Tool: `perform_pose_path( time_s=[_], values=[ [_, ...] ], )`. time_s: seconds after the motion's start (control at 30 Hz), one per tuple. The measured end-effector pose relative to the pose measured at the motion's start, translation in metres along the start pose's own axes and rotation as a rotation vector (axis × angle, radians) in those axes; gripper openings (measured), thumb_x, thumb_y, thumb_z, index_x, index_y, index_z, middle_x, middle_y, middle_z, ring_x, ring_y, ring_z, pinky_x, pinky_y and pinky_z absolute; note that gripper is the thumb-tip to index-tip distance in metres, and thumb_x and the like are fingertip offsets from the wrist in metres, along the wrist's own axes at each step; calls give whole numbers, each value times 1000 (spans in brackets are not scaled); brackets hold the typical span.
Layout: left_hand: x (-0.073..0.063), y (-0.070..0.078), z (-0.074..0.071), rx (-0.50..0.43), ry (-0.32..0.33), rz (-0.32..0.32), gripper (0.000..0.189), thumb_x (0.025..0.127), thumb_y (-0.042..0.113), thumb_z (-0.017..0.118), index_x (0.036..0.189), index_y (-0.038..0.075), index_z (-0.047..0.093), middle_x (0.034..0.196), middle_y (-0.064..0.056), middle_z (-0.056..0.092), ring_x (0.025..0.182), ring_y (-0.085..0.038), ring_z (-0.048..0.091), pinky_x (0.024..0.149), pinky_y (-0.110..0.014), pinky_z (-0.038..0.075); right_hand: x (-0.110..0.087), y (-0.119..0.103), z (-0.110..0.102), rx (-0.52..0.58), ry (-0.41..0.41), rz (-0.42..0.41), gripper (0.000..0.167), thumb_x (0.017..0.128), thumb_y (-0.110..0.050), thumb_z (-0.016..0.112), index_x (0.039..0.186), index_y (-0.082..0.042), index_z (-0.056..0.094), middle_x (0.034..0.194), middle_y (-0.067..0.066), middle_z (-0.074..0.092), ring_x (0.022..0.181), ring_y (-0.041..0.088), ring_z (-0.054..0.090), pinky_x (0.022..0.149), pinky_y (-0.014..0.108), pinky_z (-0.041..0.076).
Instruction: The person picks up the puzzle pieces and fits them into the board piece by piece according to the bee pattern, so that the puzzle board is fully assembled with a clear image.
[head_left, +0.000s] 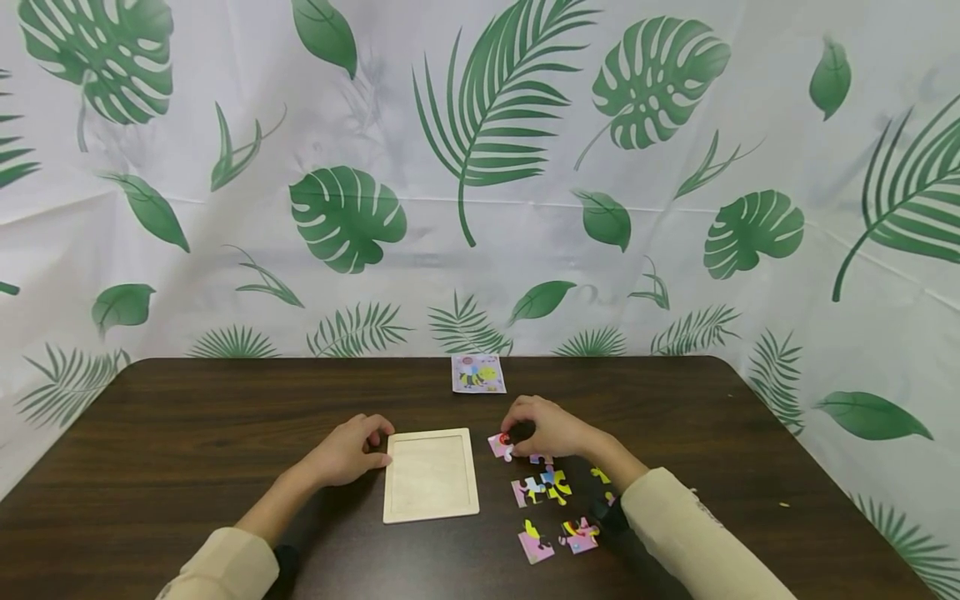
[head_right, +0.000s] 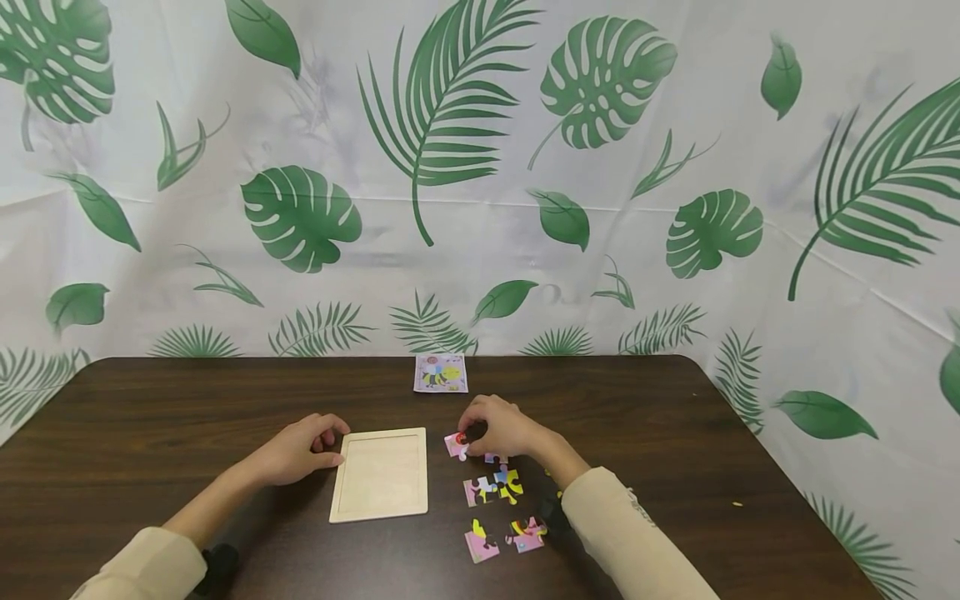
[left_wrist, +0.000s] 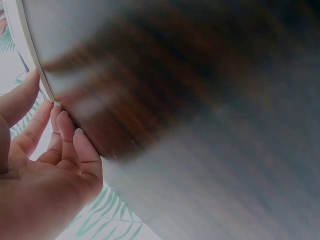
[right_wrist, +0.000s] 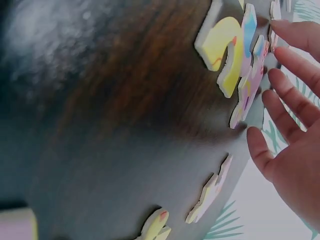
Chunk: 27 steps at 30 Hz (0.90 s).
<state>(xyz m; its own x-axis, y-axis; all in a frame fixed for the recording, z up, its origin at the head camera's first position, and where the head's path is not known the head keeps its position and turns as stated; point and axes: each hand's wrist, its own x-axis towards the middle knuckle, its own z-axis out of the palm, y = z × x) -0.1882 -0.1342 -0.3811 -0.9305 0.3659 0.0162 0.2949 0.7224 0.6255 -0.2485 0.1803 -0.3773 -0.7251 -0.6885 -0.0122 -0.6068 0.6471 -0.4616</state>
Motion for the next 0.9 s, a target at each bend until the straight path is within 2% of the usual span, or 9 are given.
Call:
perform_pose_path(
  time_s=[0.23, 0.6, 0.9],
  values=[
    [1, -2, 1, 8, -3, 18, 30, 79, 8, 70, 104, 4, 55, 84, -5, 47, 72, -18, 45, 66, -34, 38, 2, 0, 1, -34, 4, 13, 18, 73, -17, 73, 90, -17, 65, 96, -6, 53, 95, 18, 46, 82, 48, 31],
    [0, 0, 0, 10, -4, 20, 29, 79, 8, 70, 104, 4, 55, 84, -6, 47, 72, -18, 45, 66, -34, 39, 3, 0, 1, -30, 1, 16, 18, 73, -19, 74, 87, -17, 64, 95, -7, 52, 93, 17, 44, 82, 50, 28],
    [0, 1, 0, 11, -8, 7, 29, 80, 9, 70, 105, 4, 55, 85, -6, 47, 73, -18, 45, 66, -35, 39, 4, 0, 2, -31, -11, 7, 19, 71, -17, 72, 86, -15, 60, 88, -8, 50, 89, 15, 43, 77, 43, 25]
  ],
)
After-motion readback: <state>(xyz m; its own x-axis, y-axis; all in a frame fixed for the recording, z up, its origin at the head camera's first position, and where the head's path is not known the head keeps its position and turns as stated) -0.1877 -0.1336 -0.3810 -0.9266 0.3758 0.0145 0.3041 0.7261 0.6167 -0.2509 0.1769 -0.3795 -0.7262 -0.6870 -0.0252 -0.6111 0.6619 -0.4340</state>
